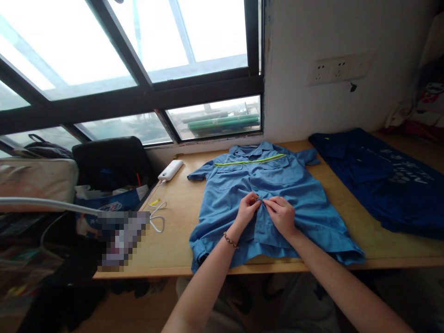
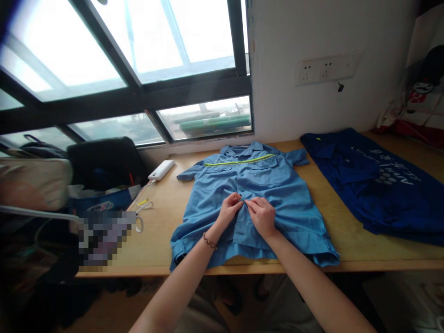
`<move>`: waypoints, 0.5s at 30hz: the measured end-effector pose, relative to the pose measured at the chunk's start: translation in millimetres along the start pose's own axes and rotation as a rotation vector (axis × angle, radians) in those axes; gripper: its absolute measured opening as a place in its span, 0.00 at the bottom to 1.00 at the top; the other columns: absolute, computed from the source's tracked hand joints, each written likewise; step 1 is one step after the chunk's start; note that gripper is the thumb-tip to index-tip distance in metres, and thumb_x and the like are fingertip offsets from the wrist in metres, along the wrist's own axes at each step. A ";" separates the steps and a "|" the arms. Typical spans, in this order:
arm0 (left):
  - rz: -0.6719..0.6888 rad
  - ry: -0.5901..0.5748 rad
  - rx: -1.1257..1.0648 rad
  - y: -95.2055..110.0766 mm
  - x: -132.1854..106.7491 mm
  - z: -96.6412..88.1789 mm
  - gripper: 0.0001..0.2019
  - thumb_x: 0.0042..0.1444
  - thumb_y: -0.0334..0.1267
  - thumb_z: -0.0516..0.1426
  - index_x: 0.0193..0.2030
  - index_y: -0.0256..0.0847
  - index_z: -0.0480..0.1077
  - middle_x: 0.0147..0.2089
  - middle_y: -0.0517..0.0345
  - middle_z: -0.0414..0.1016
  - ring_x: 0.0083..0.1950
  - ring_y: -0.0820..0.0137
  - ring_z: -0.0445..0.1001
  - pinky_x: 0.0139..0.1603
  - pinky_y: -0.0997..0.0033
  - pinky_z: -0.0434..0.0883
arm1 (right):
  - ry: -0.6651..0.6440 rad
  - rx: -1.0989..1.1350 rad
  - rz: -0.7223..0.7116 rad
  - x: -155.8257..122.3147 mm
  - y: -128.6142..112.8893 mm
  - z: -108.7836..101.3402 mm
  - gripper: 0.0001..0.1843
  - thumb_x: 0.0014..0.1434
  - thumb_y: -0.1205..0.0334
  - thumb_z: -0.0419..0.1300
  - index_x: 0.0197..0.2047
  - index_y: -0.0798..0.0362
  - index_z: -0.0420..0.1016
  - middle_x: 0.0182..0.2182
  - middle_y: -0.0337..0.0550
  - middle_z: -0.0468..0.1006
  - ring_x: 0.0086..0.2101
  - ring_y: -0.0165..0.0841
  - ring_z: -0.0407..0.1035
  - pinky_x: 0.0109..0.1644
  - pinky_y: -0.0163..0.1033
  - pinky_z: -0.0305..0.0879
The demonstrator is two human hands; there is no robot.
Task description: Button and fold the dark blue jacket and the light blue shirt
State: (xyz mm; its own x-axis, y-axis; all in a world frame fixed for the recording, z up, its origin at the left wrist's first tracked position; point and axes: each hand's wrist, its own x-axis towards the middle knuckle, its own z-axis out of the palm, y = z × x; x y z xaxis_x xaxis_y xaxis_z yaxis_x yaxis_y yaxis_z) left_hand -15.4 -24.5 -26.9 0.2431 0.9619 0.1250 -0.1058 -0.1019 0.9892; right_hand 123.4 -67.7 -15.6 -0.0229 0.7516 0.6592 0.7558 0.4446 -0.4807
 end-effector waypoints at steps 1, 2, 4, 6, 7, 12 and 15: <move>-0.002 0.002 -0.002 -0.3 0.1 -0.2 0.10 0.45 0.40 0.59 0.28 0.38 0.62 0.22 0.66 0.61 0.23 0.79 0.57 0.24 0.79 0.54 | -0.005 -0.005 -0.008 0.5 0.0 -0.4 0.11 0.58 0.65 0.52 0.39 0.49 0.76 0.30 0.40 0.73 0.33 0.32 0.64 0.39 0.37 0.60; -0.006 0.004 -0.005 -0.2 0.2 -0.4 0.11 0.45 0.40 0.59 0.28 0.38 0.62 0.22 0.65 0.61 0.23 0.79 0.57 0.24 0.79 0.54 | -0.010 -0.011 -0.016 0.9 -0.2 -0.8 0.11 0.58 0.65 0.52 0.39 0.49 0.76 0.30 0.40 0.73 0.33 0.32 0.64 0.39 0.37 0.60; -0.012 0.001 -0.019 0.5 0.4 -0.4 0.11 0.45 0.41 0.60 0.28 0.37 0.63 0.23 0.65 0.62 0.24 0.79 0.58 0.25 0.79 0.55 | -0.023 -0.024 -0.032 1.7 -0.6 -1.5 0.11 0.58 0.65 0.52 0.39 0.49 0.75 0.31 0.40 0.73 0.33 0.32 0.63 0.39 0.37 0.60; -0.021 -0.014 -0.050 2.1 0.5 -0.2 0.11 0.45 0.41 0.60 0.28 0.37 0.63 0.23 0.64 0.63 0.25 0.79 0.59 0.26 0.79 0.57 | -0.040 -0.039 -0.048 2.1 -1.0 -1.9 0.11 0.58 0.66 0.52 0.39 0.50 0.75 0.31 0.40 0.73 0.34 0.32 0.63 0.39 0.37 0.59; -0.032 -0.025 -0.070 3.1 0.6 -0.1 0.11 0.44 0.40 0.60 0.28 0.36 0.64 0.24 0.64 0.63 0.25 0.79 0.60 0.26 0.79 0.57 | -0.048 -0.048 -0.053 2.1 -1.1 -2.0 0.11 0.58 0.66 0.51 0.39 0.50 0.75 0.31 0.41 0.73 0.34 0.32 0.63 0.40 0.37 0.59; -0.147 -0.064 -0.173 9.8 -0.2 0.4 0.13 0.42 0.40 0.62 0.31 0.36 0.65 0.25 0.63 0.66 0.24 0.79 0.62 0.26 0.79 0.59 | -0.049 -0.082 -0.033 1.0 -1.7 -2.6 0.11 0.59 0.65 0.51 0.39 0.50 0.75 0.31 0.41 0.73 0.34 0.33 0.63 0.40 0.37 0.59; -0.170 -0.049 -0.191 13.3 -1.0 1.2 0.14 0.41 0.41 0.62 0.31 0.36 0.65 0.24 0.65 0.65 0.23 0.80 0.61 0.24 0.80 0.58 | -0.042 -0.085 -0.026 0.7 -2.4 -3.4 0.12 0.59 0.65 0.51 0.40 0.50 0.75 0.31 0.41 0.72 0.33 0.33 0.62 0.39 0.37 0.59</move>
State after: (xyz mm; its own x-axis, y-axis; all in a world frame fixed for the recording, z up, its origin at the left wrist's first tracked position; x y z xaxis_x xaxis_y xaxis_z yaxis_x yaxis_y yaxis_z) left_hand -15.9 -27.1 -13.7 0.3192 0.9471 -0.0338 -0.2381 0.1147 0.9644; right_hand 123.8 -69.9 -12.0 -0.0696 0.7608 0.6452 0.8075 0.4227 -0.4114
